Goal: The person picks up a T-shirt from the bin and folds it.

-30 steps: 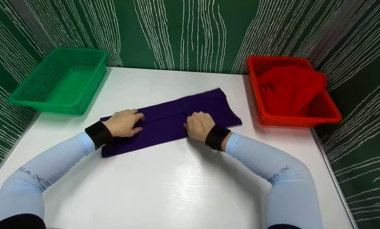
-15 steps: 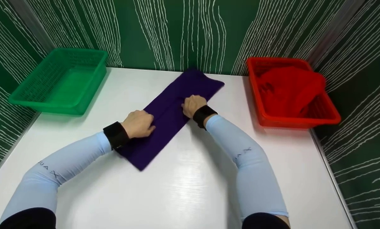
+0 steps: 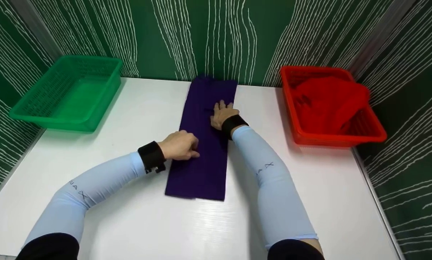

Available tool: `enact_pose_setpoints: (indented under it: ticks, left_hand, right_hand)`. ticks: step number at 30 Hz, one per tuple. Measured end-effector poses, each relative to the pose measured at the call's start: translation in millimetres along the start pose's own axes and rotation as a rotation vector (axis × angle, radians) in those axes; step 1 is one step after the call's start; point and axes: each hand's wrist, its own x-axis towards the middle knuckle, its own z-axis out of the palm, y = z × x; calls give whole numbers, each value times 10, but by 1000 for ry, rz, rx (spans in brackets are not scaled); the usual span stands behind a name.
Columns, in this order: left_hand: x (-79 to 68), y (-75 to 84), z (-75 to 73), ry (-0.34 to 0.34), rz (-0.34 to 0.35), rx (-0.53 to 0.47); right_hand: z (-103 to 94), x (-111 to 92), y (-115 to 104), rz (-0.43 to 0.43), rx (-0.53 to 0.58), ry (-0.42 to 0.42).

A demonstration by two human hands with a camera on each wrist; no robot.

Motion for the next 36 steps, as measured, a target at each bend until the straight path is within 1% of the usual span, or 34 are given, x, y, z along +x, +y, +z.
enact_pose_setpoints:
  ticks: [2,4,6,8,10,14,16,17,19,20,23,24,25,26,28,30,31,33,36]
  left_hand:
    - [-4,44,41,-18,-3,17]
    - [-21,62,81,-29,-25,38]
    - [-42,56,118,-27,-45,44]
    - [-61,43,148,-23,-47,37]
    - [-75,37,174,-12,-21,31]
    - [-120,59,226,19,74,15]
    - [-184,78,233,26,132,14]
    - [-228,84,231,22,162,18]
    - [-329,91,204,3,226,20]
    - [-380,90,184,-18,258,18]
    - [-515,68,124,-97,345,1]
    - [-552,57,107,-117,371,-10]
    - [-588,47,92,-142,394,-20]
    - [-621,36,80,-161,415,-30]
    - [-679,22,67,-186,443,-40]
    - [-735,22,58,-212,457,-28]
    - [-760,27,59,-229,458,-20]
    - [-797,52,69,-249,456,12]
    - [-825,92,91,-269,468,46]
  right_hand:
    - [12,2,17,10,-1,-4]
    - [27,19,18,13,-1,-6]
    - [43,51,11,14,-4,-2]
    - [54,80,9,18,5,2]
    - [62,97,24,28,18,9]
    - [106,49,89,54,49,37]
    - [158,-35,116,44,38,87]
    - [187,-93,122,24,26,125]
    - [241,-232,127,-48,-12,238]
    - [263,-309,126,-101,-30,305]
    - [298,-577,103,-331,-50,500]
    - [314,-672,93,-415,-44,546]
    - [341,-786,76,-507,-26,561]
    - [373,-902,57,-595,-6,558]
    - [452,-1132,8,-738,62,505]
    - [538,-1339,-46,-830,134,416]
    - [578,-1431,-74,-860,167,371]
    - [641,-1559,-114,-886,198,328]
    - [708,-1695,-142,-895,155,296]
